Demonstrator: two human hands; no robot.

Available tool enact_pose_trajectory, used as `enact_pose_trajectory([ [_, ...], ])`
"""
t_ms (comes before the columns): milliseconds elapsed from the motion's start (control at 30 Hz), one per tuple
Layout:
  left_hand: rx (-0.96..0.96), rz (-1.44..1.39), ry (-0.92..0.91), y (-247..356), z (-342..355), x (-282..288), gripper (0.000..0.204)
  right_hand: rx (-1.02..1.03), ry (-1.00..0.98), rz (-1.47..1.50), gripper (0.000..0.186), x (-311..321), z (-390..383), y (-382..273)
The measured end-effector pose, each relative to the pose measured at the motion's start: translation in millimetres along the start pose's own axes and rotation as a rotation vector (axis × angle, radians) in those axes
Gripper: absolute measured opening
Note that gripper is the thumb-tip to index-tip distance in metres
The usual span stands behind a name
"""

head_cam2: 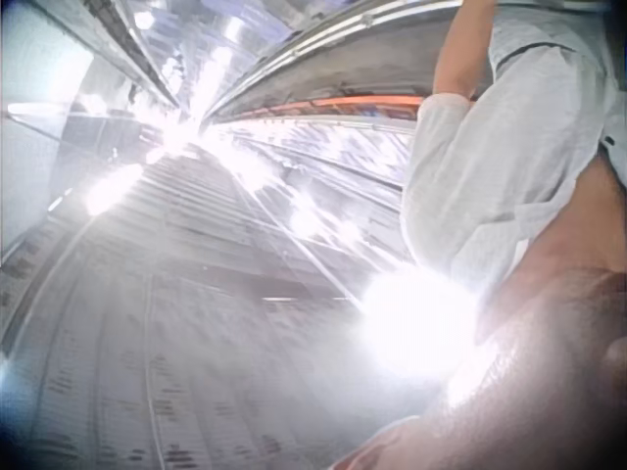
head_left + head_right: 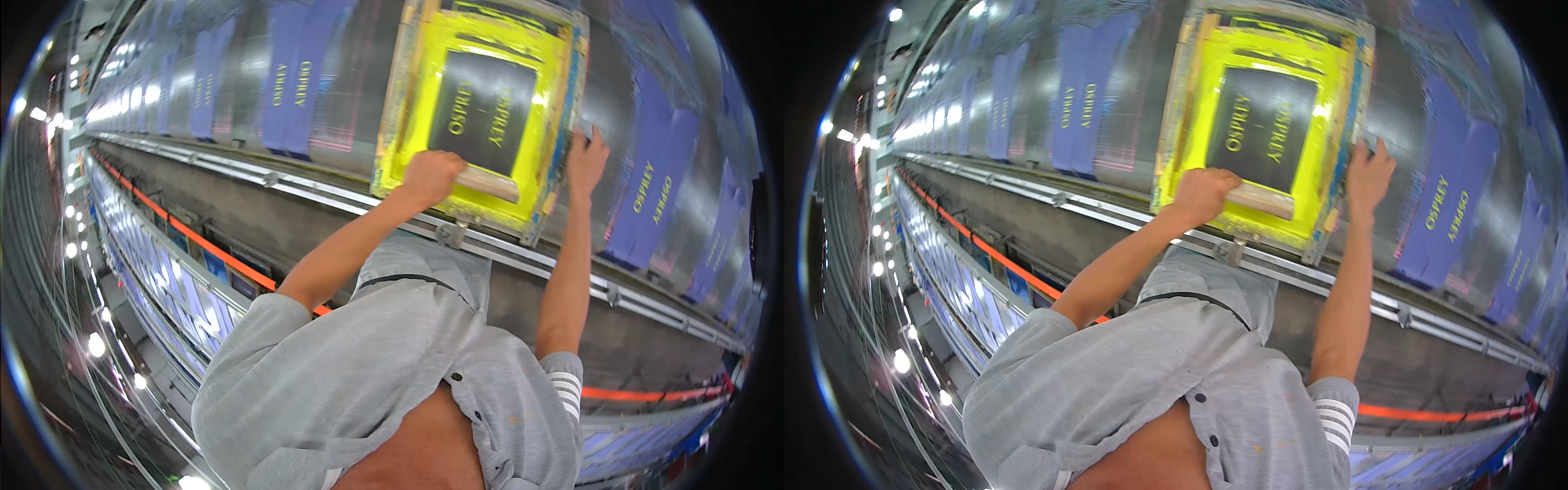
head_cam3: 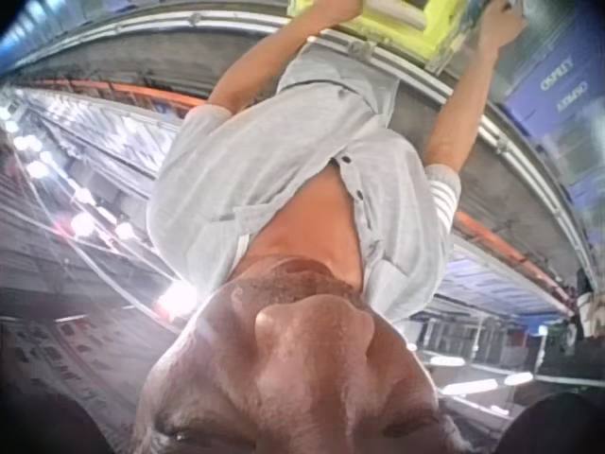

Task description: The person uses a squeegee to press ink through a screen-printing frame onto a fabric item laid out on a table. The person repeatedly wipes the squeegee and repositions the frame while applying pressure to transfer the design.

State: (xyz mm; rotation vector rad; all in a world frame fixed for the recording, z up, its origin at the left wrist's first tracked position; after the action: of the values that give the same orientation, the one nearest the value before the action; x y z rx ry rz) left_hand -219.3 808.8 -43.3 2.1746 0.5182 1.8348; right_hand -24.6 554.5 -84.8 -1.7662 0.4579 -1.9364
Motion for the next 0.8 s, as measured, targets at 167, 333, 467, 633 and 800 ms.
enact_pose_trajectory([
  [167,0.050,-0.033,-0.104,-7.6,-5.6,22.6,0.036,-0.130,-0.015,0.224,0.033,6.1,12.6,-5.8],
  [333,0.068,-0.144,0.000,-87.1,-33.9,56.0,0.040,-0.042,0.033,0.277,0.026,-22.9,-12.8,-104.2],
  [467,0.029,-0.070,0.055,-231.5,-72.4,95.6,0.049,-0.056,-0.032,0.444,0.020,-124.6,-70.5,-217.6],
  [633,0.187,-0.032,0.012,-342.0,-129.2,170.8,0.045,-0.140,0.090,0.584,0.021,-202.4,-108.3,-347.3],
  [800,0.183,-0.008,-0.056,-374.1,-152.0,187.1,0.044,-0.208,0.018,0.535,0.023,-229.7,-119.2,-359.4],
])
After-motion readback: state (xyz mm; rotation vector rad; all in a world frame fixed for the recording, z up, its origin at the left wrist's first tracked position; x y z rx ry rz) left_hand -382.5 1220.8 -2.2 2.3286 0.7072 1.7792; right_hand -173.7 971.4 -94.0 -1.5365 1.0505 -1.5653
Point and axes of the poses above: each hand's wrist, its own z-axis towards the middle knuckle, its own x-axis out of the back of the hand, y = z × x, the point moved 2 cm from there along z, towards the middle knuckle, and after that the axes turned 6 degrees about x, right-handed, at the moved point
